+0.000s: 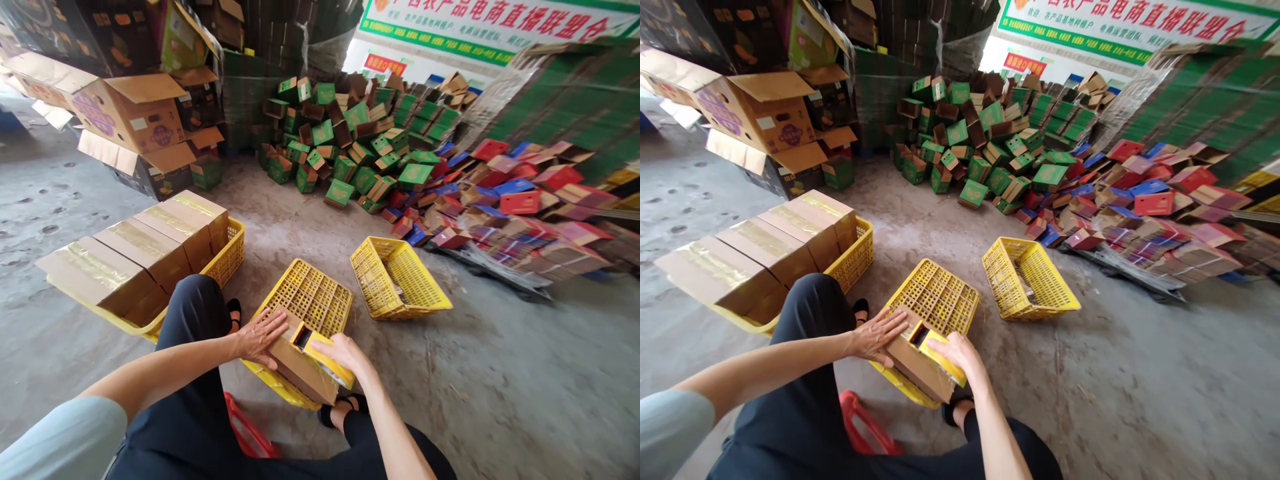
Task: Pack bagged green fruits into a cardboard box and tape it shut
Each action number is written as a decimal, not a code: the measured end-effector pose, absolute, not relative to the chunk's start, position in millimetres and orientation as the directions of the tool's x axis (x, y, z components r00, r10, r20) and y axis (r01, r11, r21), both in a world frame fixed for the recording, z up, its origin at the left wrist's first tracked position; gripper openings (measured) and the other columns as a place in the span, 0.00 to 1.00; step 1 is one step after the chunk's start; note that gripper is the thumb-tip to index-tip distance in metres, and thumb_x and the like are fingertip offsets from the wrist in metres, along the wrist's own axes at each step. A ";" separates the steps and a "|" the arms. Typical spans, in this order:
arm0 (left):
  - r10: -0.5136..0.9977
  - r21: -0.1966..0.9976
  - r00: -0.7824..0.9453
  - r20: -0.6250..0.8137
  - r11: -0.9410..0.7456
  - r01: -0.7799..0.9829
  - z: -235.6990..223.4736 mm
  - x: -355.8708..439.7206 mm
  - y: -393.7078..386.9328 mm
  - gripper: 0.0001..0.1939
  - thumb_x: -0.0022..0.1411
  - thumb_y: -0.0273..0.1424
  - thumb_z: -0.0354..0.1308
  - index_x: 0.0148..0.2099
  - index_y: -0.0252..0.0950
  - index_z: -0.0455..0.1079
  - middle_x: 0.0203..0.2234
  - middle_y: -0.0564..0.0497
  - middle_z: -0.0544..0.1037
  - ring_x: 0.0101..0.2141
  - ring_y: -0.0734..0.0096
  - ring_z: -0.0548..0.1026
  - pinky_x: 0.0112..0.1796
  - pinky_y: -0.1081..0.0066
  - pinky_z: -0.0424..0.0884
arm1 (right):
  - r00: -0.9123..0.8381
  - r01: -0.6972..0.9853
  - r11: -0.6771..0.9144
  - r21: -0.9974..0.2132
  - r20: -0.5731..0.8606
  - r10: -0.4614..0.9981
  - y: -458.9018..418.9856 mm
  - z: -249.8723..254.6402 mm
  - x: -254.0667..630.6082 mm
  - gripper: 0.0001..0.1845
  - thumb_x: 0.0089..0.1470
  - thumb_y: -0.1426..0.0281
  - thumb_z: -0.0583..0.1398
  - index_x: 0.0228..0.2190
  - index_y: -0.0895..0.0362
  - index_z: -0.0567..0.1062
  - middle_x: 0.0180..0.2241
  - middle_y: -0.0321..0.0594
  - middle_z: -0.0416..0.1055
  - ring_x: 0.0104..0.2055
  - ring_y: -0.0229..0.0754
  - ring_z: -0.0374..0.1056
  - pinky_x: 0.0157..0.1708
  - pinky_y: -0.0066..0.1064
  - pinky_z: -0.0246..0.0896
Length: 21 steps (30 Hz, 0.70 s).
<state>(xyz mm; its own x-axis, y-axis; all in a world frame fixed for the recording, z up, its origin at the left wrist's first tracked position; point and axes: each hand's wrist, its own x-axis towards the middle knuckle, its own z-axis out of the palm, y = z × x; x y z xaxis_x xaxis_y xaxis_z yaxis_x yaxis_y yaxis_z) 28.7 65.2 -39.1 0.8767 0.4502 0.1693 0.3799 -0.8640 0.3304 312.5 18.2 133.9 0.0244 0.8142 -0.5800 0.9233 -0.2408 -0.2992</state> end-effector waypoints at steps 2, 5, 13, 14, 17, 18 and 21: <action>0.433 0.307 0.882 0.184 -0.878 0.367 -39.4 33.1 62.7 0.59 0.63 0.67 0.51 0.79 0.32 0.40 0.74 0.30 0.47 0.72 0.33 0.49 0.69 0.39 0.42 | 0.026 0.923 -0.239 -0.302 -0.572 0.820 17.0 131.5 311.7 0.23 0.58 0.53 0.62 0.27 0.60 0.83 0.24 0.43 0.77 0.34 0.47 0.77 0.26 0.27 0.61; 0.382 0.300 0.905 0.186 -0.899 0.318 -37.3 43.9 58.7 0.60 0.64 0.67 0.49 0.79 0.28 0.38 0.74 0.28 0.49 0.72 0.35 0.50 0.69 0.44 0.45 | 0.030 0.921 -0.244 -0.303 -0.571 0.821 16.4 127.4 311.5 0.24 0.58 0.52 0.63 0.24 0.60 0.82 0.22 0.42 0.75 0.33 0.47 0.76 0.25 0.28 0.58; 0.331 0.368 0.930 0.159 -0.894 0.255 -33.2 56.2 58.2 0.61 0.65 0.67 0.47 0.78 0.24 0.33 0.74 0.27 0.45 0.73 0.40 0.48 0.70 0.49 0.49 | 0.041 0.924 -0.261 -0.280 -0.605 0.795 23.2 119.4 313.2 0.25 0.56 0.51 0.62 0.30 0.62 0.84 0.25 0.46 0.77 0.33 0.48 0.76 0.28 0.31 0.60; 0.333 0.375 0.929 0.162 -0.891 0.254 -33.7 55.4 58.7 0.62 0.65 0.67 0.47 0.79 0.24 0.32 0.74 0.27 0.45 0.73 0.40 0.47 0.70 0.49 0.49 | 0.035 0.924 -0.258 -0.281 -0.609 0.792 23.9 119.3 313.1 0.26 0.56 0.51 0.62 0.30 0.62 0.84 0.26 0.47 0.77 0.34 0.49 0.76 0.28 0.31 0.60; 0.319 0.387 0.934 0.163 -0.891 0.237 -35.9 53.6 61.3 0.62 0.65 0.66 0.49 0.79 0.25 0.30 0.74 0.28 0.44 0.73 0.40 0.47 0.70 0.49 0.49 | 0.015 0.928 -0.240 -0.286 -0.613 0.790 23.5 120.0 315.3 0.28 0.57 0.50 0.63 0.33 0.64 0.84 0.29 0.53 0.80 0.38 0.51 0.78 0.30 0.32 0.62; 0.309 0.389 0.937 0.160 -0.893 0.228 -36.8 53.4 62.7 0.62 0.65 0.66 0.50 0.79 0.25 0.30 0.74 0.28 0.44 0.74 0.40 0.46 0.70 0.49 0.49 | 0.012 0.930 -0.234 -0.283 -0.613 0.790 22.3 120.7 317.3 0.28 0.56 0.49 0.63 0.34 0.65 0.84 0.30 0.54 0.80 0.39 0.52 0.78 0.30 0.32 0.62; 0.280 0.395 0.946 0.163 -0.897 0.197 -39.0 54.0 69.0 0.61 0.65 0.64 0.51 0.79 0.26 0.32 0.74 0.28 0.44 0.74 0.41 0.46 0.70 0.49 0.48 | 0.031 0.928 -0.253 -0.273 -0.620 0.784 15.7 123.3 327.0 0.27 0.56 0.49 0.63 0.32 0.63 0.84 0.29 0.54 0.81 0.38 0.54 0.79 0.28 0.32 0.61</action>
